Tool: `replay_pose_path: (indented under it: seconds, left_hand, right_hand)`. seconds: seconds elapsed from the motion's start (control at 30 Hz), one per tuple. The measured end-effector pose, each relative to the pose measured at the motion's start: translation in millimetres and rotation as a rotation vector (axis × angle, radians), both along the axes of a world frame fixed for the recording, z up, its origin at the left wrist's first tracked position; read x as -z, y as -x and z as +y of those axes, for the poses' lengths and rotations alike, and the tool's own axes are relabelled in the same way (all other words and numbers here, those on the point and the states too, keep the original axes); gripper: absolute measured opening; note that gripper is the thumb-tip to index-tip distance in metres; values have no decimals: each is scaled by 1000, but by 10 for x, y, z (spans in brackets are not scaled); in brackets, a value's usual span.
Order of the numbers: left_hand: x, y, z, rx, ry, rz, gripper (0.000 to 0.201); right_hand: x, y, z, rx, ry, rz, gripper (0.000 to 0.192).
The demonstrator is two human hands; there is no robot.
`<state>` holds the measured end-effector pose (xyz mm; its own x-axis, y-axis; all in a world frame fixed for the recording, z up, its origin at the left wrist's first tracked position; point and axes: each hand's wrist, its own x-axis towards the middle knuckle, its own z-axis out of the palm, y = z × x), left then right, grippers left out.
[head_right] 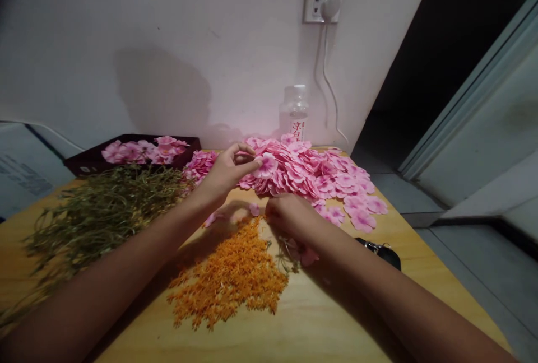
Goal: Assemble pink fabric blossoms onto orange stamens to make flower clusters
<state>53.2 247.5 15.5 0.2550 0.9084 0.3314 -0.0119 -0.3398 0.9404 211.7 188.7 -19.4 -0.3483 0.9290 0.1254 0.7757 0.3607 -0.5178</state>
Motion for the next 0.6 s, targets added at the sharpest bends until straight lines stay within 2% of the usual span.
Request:
replay_pose_path:
  seconds: [0.13, 0.27, 0.47, 0.6]
  left_hand:
    - [58, 2, 39, 11, -7, -3, 30]
    - [65, -7, 41, 3, 13, -7, 30]
    - [63, -28, 16, 20, 53, -6, 27]
    - [74, -34, 5, 30, 46, -2, 28]
  right_hand:
    - [13, -30, -12, 22, 50, -50, 8]
    - [-15, -96, -71, 35, 137, 62, 11]
    - [-10, -241, -140, 204, 300, 394, 21]
    - [-38, -309, -156, 242, 305, 636, 25]
